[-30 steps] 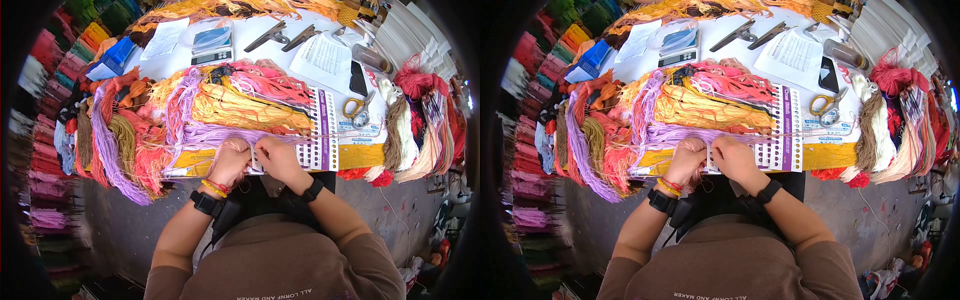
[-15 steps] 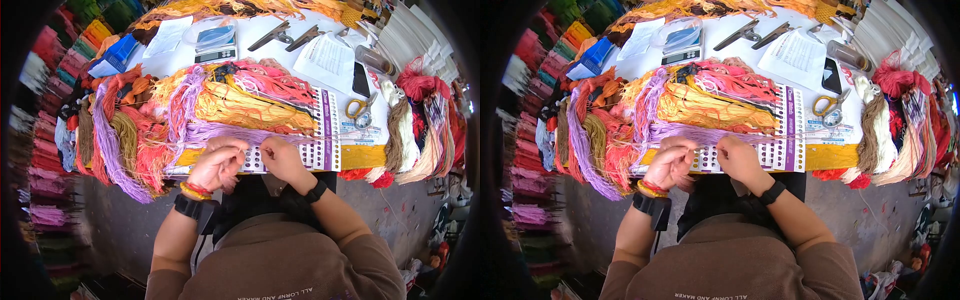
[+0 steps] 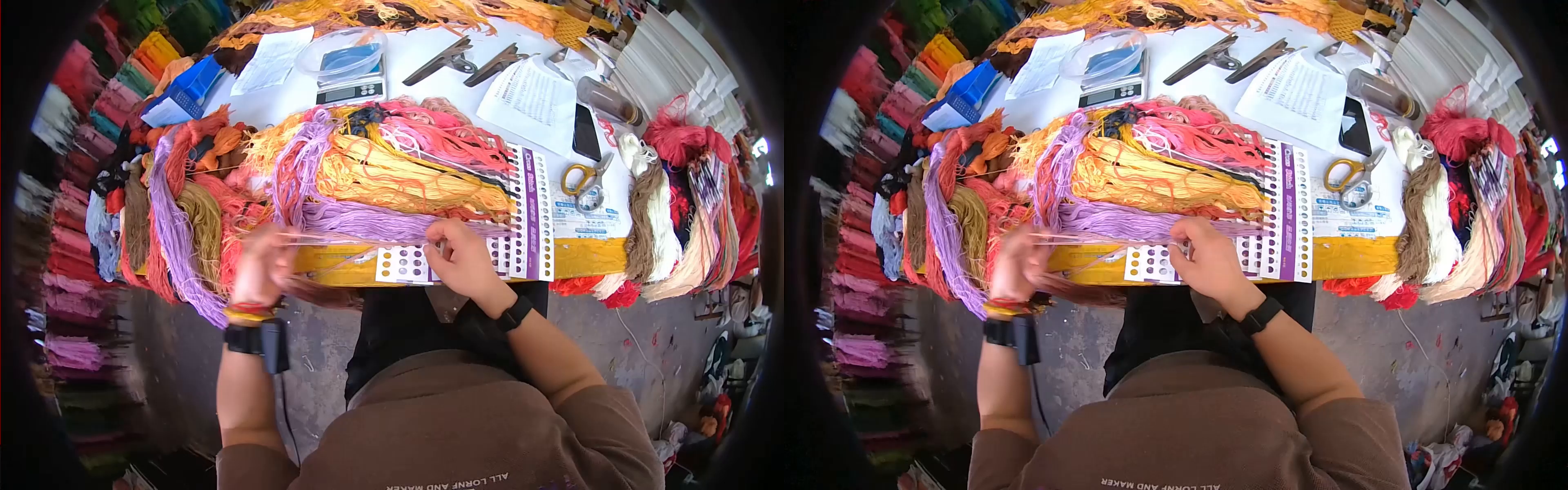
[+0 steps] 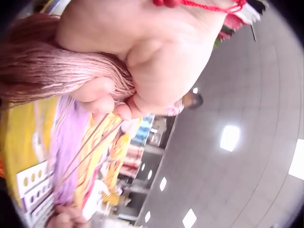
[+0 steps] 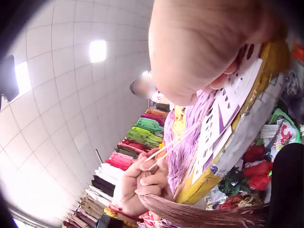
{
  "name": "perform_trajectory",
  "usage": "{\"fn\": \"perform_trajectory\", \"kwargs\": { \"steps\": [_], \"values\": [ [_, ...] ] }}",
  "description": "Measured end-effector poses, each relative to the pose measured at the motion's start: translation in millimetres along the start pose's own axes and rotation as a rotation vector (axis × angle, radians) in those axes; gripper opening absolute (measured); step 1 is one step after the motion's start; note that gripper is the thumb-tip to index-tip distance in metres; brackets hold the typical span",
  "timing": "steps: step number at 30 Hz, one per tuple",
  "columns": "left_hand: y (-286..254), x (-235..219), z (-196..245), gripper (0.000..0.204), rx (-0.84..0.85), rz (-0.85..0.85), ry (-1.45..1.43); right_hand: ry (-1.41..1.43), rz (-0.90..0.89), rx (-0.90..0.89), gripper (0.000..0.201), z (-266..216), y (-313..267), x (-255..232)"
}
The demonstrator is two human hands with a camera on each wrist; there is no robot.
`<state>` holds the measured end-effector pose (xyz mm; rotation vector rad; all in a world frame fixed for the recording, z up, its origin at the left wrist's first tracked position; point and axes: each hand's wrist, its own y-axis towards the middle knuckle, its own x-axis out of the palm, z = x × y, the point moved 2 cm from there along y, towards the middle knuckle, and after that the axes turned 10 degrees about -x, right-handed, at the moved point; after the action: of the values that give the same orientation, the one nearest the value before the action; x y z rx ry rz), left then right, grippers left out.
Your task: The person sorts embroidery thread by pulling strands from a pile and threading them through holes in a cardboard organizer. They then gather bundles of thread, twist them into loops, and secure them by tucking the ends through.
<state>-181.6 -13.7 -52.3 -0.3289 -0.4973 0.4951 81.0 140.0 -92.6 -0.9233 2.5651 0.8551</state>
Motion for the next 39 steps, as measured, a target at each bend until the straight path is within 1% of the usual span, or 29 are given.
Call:
{"fn": "perform_trajectory", "kwargs": {
  "steps": [1, 2, 3, 4, 5, 7, 8, 10, 11, 12, 13, 14, 16, 18, 20, 21, 23, 24, 25, 26, 27, 28, 29, 30, 32, 34, 35, 37, 39],
  "values": [
    [-10.7, -13.4, 14.7, 0.006, 0.007, 0.048, -0.207, -0.011, -0.015, 0.019, 0.02, -3.7, 0.7, -1.4],
    [-19.7, -28.9, 29.8, 0.004, -0.044, -0.014, -0.362, -0.021, -0.03, 0.038, 0.02, -5.4, 0.7, -1.7],
    [-24.5, -38.8, 44.3, 0.006, 0.114, 0.022, -0.479, -0.018, -0.031, 0.037, 0.02, -4.7, 0.3, -0.7],
    [-21.4, -87.8, 51.2, 0.016, 0.229, -0.072, -0.451, -0.031, -0.029, 0.019, 0.02, -3.4, -0.2, 0.0],
    [-32.2, -85.3, 62.4, 0.017, 0.255, 0.095, -0.544, -0.044, -0.025, 0.001, 0.019, -2.9, -0.6, 0.2],
    [-36.8, -103.6, 71.3, 0.019, 0.284, 0.54, -0.254, -0.047, -0.031, 0.006, 0.019, -3.8, -0.6, -0.1],
    [-36.9, -106.4, 67.5, 0.019, 0.289, 0.54, -0.254, -0.052, -0.036, 0.012, 0.019, -4.1, -0.2, 0.2],
    [-44.2, -79.8, 59.3, 0.019, 0.493, 0.827, 0.315, 0.005, -0.006, 0.031, 0.017, 0.1, -1.0, 2.1],
    [-44.6, -64.7, 51.6, 0.017, 0.42, 0.73, 0.318, 0.058, 0.023, 0.055, 0.015, 3.6, -2.0, 2.4],
    [-42.4, -42.3, 38.4, 0.015, 0.332, 0.697, 0.27, 0.057, 0.021, 0.053, 0.015, 7.6, -2.2, 1.6],
    [-40.8, -25.7, 24.6, 0.017, 0.223, 0.516, 0.315, 0.191, 0.042, 0.137, 0.014, 14.0, -1.3, 0.2],
    [-40.4, -1.6, 10.7, 0.02, 0.144, 0.381, 0.235, 0.326, 0.063, 0.222, 0.012, 17.5, -0.5, -0.2],
    [-40.9, 31.2, -13.3, 0.023, -0.035, 0.04, 0.125, 0.331, 0.053, 0.183, 0.012, 4.8, 3.3, -4.0],
    [-38.1, 60.3, -34.7, 0.029, -0.104, -0.07, 0.08, 0.333, 0.047, 0.151, 0.011, -14.4, 4.5, -7.1],
    [-35.0, 85.4, -50.7, 0.043, -0.211, -0.237, 0.0, 0.291, -0.197, 0.11, 0.013, -38.4, 3.6, 3.2],
    [-32.4, 96.6, -56.6, 0.044, -0.221, -0.314, -0.057, 0.301, -0.256, 0.114, 0.016, -47.8, 0.0, 8.5],
    [-23.2, 110.7, -68.6, 0.045, -0.236, -0.49, -0.138, 0.412, -0.329, 0.114, 0.016, -47.7, -8.4, 25.3],
    [-23.0, 115.0, -68.9, 0.045, -0.249, -0.462, -0.131, 0.412, -0.33, 0.112, 0.016, -46.7, -8.6, 27.7],
    [-24.0, 115.5, -66.1, 0.045, -0.248, -0.461, -0.131, 0.51, -0.296, 0.18, 0.015, -44.9, -9.3, 29.5],
    [-24.9, 115.0, -62.7, 0.044, -0.261, -0.46, -0.194, 0.608, -0.259, 0.249, 0.014, -43.5, -10.3, 30.2],
    [-25.5, 113.7, -60.9, 0.044, -0.276, -0.459, -0.256, 0.61, -0.258, 0.251, 0.014, -43.2, -10.7, 29.2],
    [-22.5, 107.8, -62.9, 0.042, -0.263, -0.364, -0.237, 0.631, -0.24, 0.225, 0.013, -43.3, -10.1, 27.1],
    [-23.2, 105.9, -62.4, 0.042, -0.265, -0.364, -0.236, 0.652, -0.222, 0.197, 0.012, -43.3, -9.6, 25.5],
    [-23.9, 104.3, -61.4, 0.038, -0.268, -0.349, -0.244, 0.61, -0.231, 0.19, 0.012, -40.1, -10.4, 26.7],
    [-25.7, 105.1, -60.2, 0.034, -0.27, -0.334, -0.253, 0.624, -0.224, 0.199, 0.011, -39.5, -10.6, 28.2],
    [-28.1, 107.8, -59.8, 0.025, -0.183, -0.24, -0.141, 0.637, -0.219, 0.209, 0.011, -40.0, -10.6, 28.8],
    [-27.2, 106.1, -62.0, 0.025, -0.183, -0.239, -0.142, 0.632, -0.212, 0.204, 0.01, -40.8, -10.2, 28.7],
    [-23.9, 103.2, -64.4, 0.022, -0.055, -0.257, -0.094, 0.626, -0.206, 0.2, 0.009, -40.3, -9.9, 28.6],
    [-24.4, 104.1, -65.0, 0.02, -0.051, -0.256, -0.112, 0.553, -0.205, 0.182, 0.008, -37.4, -10.7, 28.5]
  ]
}}
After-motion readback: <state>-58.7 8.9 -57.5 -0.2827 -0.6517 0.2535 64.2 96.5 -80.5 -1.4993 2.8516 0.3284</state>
